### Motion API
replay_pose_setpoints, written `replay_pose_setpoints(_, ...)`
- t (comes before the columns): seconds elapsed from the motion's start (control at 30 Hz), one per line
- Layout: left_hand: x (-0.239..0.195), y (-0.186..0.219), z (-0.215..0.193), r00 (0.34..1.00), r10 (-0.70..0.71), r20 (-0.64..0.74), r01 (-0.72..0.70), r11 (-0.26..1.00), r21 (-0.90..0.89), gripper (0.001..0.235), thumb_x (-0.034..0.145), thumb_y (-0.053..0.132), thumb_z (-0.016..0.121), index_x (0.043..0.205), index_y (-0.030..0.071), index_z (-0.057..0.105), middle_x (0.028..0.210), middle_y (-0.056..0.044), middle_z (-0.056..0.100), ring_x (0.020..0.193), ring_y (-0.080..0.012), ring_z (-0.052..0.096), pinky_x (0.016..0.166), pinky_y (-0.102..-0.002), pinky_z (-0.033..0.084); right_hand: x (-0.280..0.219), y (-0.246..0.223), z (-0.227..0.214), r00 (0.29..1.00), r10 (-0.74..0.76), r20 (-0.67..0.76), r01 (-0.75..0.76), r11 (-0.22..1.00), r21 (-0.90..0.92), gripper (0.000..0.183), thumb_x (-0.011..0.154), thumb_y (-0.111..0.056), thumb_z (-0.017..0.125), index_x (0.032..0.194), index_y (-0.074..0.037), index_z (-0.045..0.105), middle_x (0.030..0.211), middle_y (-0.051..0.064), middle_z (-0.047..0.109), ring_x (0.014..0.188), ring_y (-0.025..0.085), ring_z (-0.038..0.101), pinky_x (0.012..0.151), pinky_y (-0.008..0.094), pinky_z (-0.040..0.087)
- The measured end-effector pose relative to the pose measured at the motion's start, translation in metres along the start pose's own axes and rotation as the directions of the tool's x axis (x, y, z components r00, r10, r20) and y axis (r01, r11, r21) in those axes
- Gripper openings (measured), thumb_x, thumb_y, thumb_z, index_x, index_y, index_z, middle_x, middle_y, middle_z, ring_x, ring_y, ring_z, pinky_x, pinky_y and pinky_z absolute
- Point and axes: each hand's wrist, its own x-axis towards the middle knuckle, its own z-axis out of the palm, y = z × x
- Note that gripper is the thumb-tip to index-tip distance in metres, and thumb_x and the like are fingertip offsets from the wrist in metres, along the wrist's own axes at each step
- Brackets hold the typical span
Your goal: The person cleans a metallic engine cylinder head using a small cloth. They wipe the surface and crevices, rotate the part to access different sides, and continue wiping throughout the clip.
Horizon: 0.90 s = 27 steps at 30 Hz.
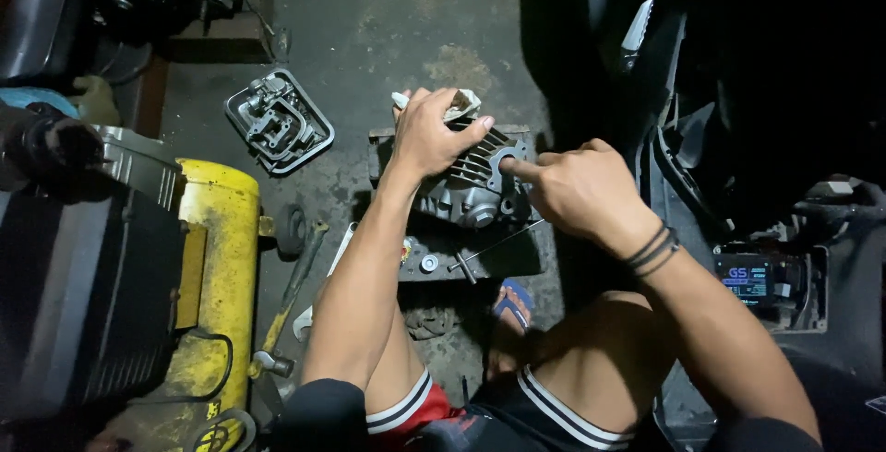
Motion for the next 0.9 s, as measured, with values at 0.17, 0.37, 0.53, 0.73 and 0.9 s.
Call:
replay_pose_setpoints(0.17,0.0,-0.004,0.002,1.0,-0.004,0.002,0.004,1.0,0.03,0.052,0.082,0.076,0.062,0.1,0.027,0.069,0.093,0.001,0.069,0.1,-0.0256,0.065,0.114,-0.06,0.029,0.017,-0.002,0.026,0.989,0.039,0.143,-0.009,0.979,-0.205,0.043,0.089,-0.021,0.049,0.12,-0.043,0.068,0.091,-0.001,0.078,0.073,0.027,0.077,0.075,0.049,0.047)
replay_pose_setpoints(0.37,-0.001,-0.001,0.001,1.0,-0.005,-0.004,0.005,1.0,0.014,0.052,0.081,0.075,0.063,0.101,0.028,0.07,0.095,0.002,0.071,0.1,-0.025,0.065,0.114,-0.058,0.029,0.007,-0.013,-0.034,0.978,-0.014,0.209,0.066,0.966,-0.248,0.035,0.092,-0.016,0.05,0.117,-0.032,0.069,0.097,0.004,0.077,0.081,0.028,0.076,0.082,0.049,0.045)
replay_pose_setpoints(0.53,0.0,-0.004,0.002,1.0,0.012,-0.009,-0.012,1.0,0.019,0.051,0.082,0.075,0.062,0.099,0.028,0.069,0.093,0.002,0.071,0.099,-0.0254,0.066,0.113,-0.058,0.029,0.017,-0.01,-0.007,0.983,-0.022,0.185,0.078,0.951,-0.298,0.034,0.093,-0.016,0.05,0.115,-0.032,0.07,0.096,0.003,0.075,0.082,0.026,0.074,0.084,0.05,0.042)
replay_pose_setpoints(0.73,0.0,-0.006,0.002,1.0,0.024,-0.009,-0.024,1.0,0.017,0.051,0.082,0.074,0.062,0.098,0.026,0.069,0.092,0.0,0.07,0.098,-0.0272,0.065,0.113,-0.058,0.03,0.008,-0.014,-0.031,0.98,-0.034,0.197,0.095,0.946,-0.31,0.038,0.093,-0.014,0.05,0.121,-0.032,0.069,0.098,0.003,0.076,0.085,0.026,0.075,0.084,0.048,0.042)
replay_pose_setpoints(0.9,0.0,-0.009,0.004,1.0,0.028,0.005,-0.028,0.999,0.026,0.052,0.083,0.077,0.061,0.098,0.028,0.068,0.093,0.002,0.069,0.099,-0.0266,0.065,0.113,-0.057,0.03,0.019,-0.01,-0.006,0.979,-0.028,0.202,0.095,0.939,-0.331,0.036,0.094,-0.015,0.05,0.119,-0.032,0.069,0.096,0.003,0.074,0.083,0.026,0.073,0.082,0.048,0.04)
